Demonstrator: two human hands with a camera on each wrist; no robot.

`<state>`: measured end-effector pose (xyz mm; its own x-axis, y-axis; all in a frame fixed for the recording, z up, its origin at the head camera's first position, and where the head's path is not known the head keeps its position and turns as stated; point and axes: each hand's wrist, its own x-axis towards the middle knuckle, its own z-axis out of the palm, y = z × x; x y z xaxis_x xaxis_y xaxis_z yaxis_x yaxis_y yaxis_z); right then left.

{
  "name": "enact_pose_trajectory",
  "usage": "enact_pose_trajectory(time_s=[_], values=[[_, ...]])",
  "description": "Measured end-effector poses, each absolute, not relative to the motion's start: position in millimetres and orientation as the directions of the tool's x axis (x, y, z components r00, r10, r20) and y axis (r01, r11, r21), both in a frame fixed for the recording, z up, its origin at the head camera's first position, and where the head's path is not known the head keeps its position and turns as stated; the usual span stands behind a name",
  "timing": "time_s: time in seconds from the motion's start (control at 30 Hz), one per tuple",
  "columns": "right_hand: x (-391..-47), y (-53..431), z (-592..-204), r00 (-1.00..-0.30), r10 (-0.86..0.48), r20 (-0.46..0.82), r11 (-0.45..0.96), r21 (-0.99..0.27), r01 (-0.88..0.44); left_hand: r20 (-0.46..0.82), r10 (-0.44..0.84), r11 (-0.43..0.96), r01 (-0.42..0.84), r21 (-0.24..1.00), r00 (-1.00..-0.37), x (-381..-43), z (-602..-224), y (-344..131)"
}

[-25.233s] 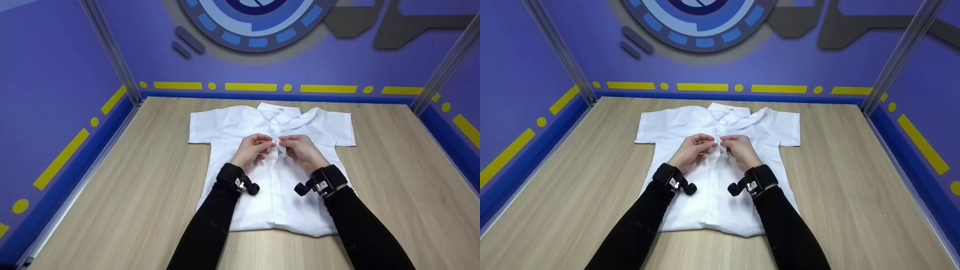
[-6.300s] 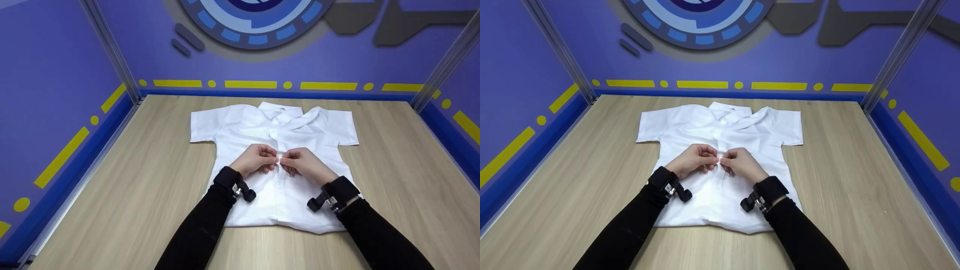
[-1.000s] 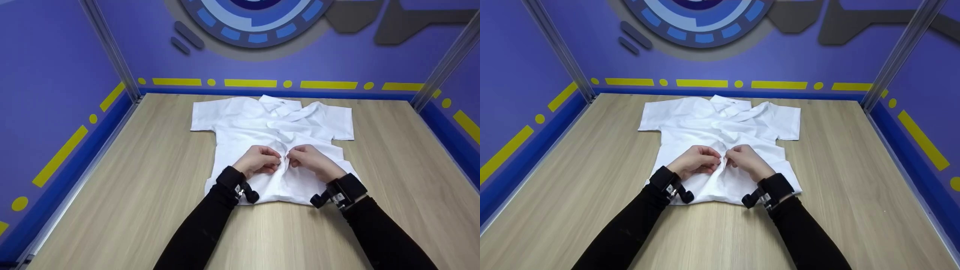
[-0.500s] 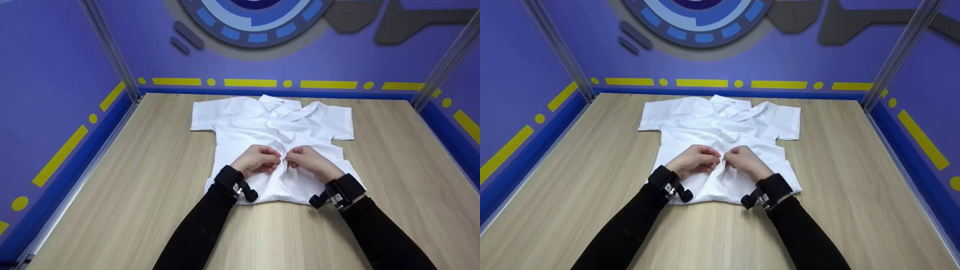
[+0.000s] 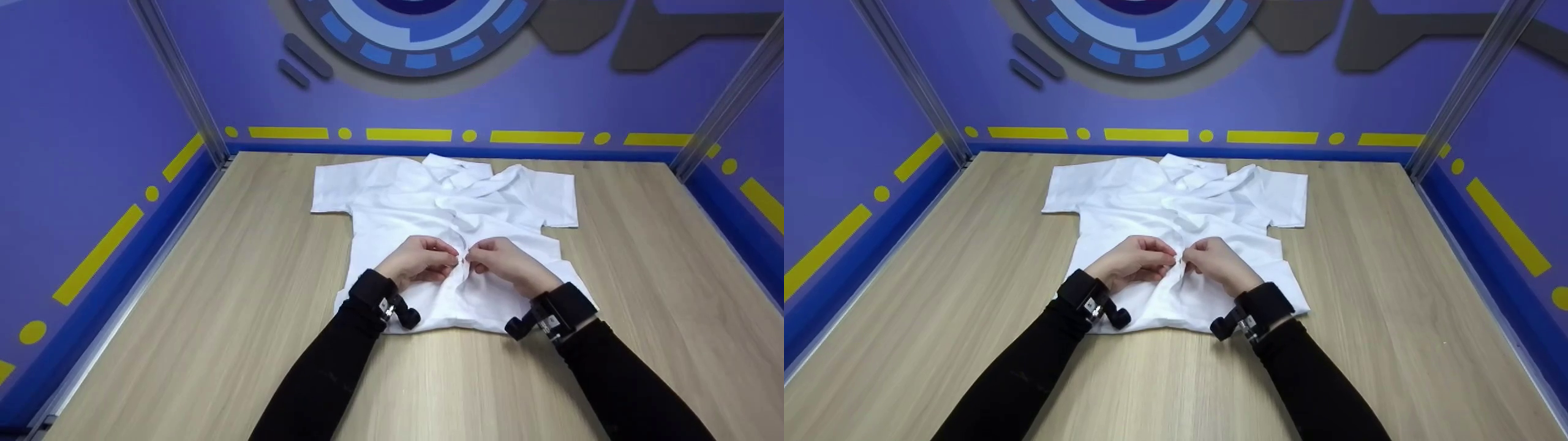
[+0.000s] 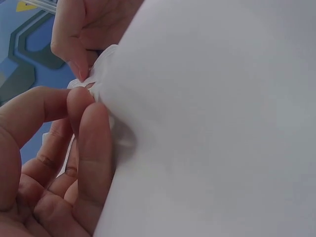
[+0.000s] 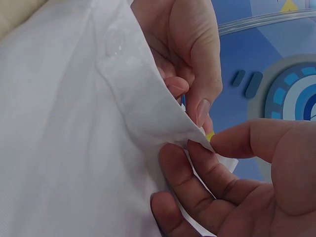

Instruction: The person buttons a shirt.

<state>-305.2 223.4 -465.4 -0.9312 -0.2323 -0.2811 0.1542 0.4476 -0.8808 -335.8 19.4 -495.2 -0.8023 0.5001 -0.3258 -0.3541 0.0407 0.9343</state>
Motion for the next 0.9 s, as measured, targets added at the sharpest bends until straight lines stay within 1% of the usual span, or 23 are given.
enact_pose_trajectory(time_s=[0.67,0.9], values=[[-304.1,224.4,-464.0,-0.922,-0.241,-0.302,0.431,-0.885,0.177,-0.321,0.497,0.041,-0.347,0.937,-0.806,-335.0,-496.3,18.2],[-306.2,226.5,-465.3,-0.917,-0.265,-0.297,0.432,-0.887,0.162,-0.321,0.494,0.037,-0.349,0.936,-0.808,-335.2,-494.9,17.4]])
